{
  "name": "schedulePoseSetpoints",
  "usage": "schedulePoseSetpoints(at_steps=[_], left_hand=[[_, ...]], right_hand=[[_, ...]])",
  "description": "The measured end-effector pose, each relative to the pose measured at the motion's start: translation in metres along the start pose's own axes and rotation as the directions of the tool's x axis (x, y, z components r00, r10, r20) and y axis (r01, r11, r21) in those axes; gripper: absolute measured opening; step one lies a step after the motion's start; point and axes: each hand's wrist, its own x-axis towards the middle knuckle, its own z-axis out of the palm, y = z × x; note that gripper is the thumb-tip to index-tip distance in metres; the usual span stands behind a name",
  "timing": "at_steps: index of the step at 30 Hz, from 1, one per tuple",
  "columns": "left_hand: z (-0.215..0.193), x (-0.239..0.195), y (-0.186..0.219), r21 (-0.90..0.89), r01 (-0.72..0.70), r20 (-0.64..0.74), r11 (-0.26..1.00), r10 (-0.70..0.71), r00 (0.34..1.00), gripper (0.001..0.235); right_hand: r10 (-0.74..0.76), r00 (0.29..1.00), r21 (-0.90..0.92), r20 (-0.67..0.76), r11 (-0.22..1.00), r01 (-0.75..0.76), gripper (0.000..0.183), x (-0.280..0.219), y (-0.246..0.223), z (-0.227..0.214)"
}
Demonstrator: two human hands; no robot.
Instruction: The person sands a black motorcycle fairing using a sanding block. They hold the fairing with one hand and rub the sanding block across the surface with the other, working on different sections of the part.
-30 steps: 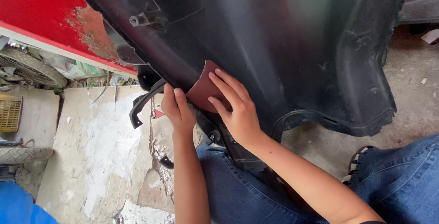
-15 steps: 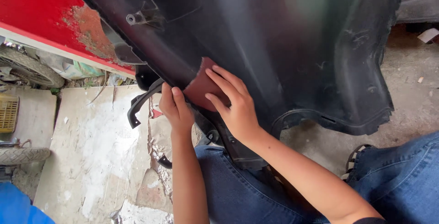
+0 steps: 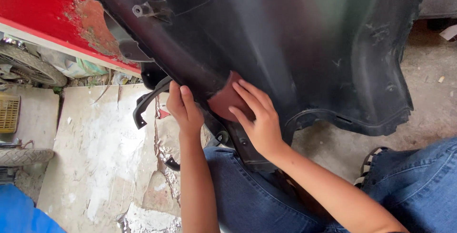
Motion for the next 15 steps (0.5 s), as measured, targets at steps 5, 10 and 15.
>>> schedulePoseSetpoints(at_steps=[5,10,15], left_hand=[[0.000,0.003,0.002,0.005,-0.014,-0.004,1.000,0.014,1.000,0.026],[0.000,0.008,0.011,-0.008,-0.014,-0.012,1.000,0.013,1.000,0.029],[0.000,-0.002,-0.001,-0.035,0.007,0.006,0.999,-0.007,1.000,0.025]], right_hand=[[-0.078,0.997,0.072,-0.013,0.994,0.079,0.054,0.029,-0.014,0.008],[-0.064,0.998,0.022,0.026,0.998,0.064,0.053,-0.015,0.004,-0.005],[0.044,0.999,-0.104,-0.004,0.994,-0.045,0.053,-0.032,0.007,-0.010]])
